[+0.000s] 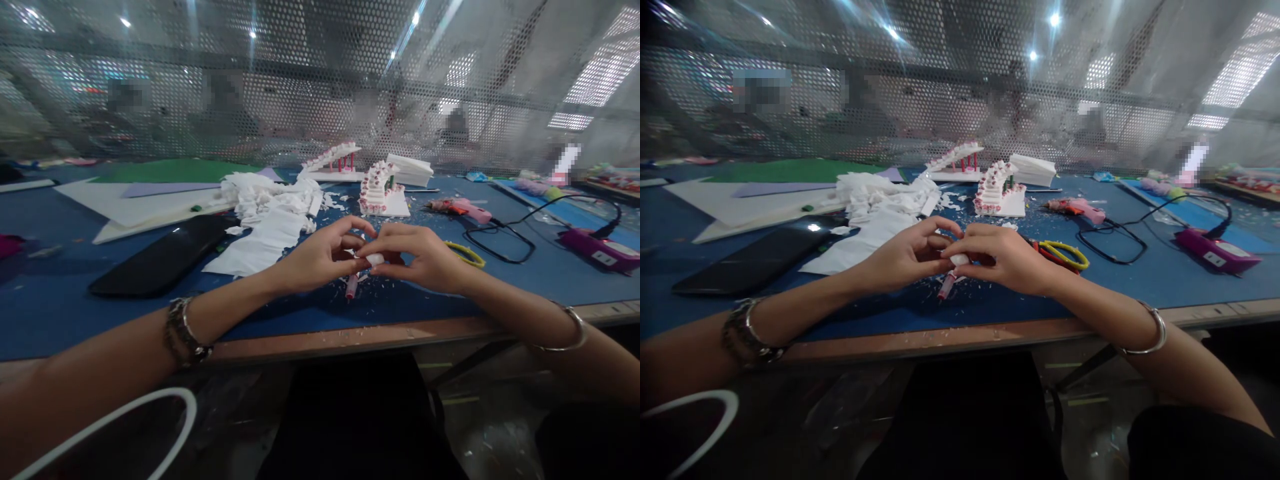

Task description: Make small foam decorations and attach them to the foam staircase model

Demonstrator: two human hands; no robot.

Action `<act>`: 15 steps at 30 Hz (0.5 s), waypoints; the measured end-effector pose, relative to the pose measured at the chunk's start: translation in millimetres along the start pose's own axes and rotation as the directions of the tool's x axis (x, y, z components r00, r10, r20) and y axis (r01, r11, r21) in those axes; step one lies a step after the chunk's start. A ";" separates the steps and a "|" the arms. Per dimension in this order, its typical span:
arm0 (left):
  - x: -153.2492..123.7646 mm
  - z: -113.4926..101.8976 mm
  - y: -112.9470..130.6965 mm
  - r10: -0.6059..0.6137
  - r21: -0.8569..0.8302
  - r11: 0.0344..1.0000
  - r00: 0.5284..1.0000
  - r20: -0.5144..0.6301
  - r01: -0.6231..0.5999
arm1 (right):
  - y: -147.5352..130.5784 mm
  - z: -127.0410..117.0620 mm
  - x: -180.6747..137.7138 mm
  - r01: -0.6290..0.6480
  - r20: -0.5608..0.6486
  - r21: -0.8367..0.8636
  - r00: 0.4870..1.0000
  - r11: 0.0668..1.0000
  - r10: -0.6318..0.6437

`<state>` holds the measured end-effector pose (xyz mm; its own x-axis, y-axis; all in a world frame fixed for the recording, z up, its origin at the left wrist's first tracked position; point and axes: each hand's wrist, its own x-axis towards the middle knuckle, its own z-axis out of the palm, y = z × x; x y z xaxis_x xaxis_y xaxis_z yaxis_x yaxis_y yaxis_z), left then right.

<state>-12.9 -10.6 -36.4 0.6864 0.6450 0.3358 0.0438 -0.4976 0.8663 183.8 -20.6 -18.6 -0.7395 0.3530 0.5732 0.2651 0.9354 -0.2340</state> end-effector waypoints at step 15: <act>-2.3 -1.1 4.0 -0.024 -0.102 0.994 0.998 0.058 0.030 | -0.4 -11.9 -1.8 0.008 0.151 0.082 0.988 0.997 -0.021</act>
<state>-15.1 -13.4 -33.3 0.7265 0.6216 0.2930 -0.0103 -0.4165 0.9091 192.4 -21.3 -10.2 -0.8296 0.3264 0.4531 0.2075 0.9335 -0.2926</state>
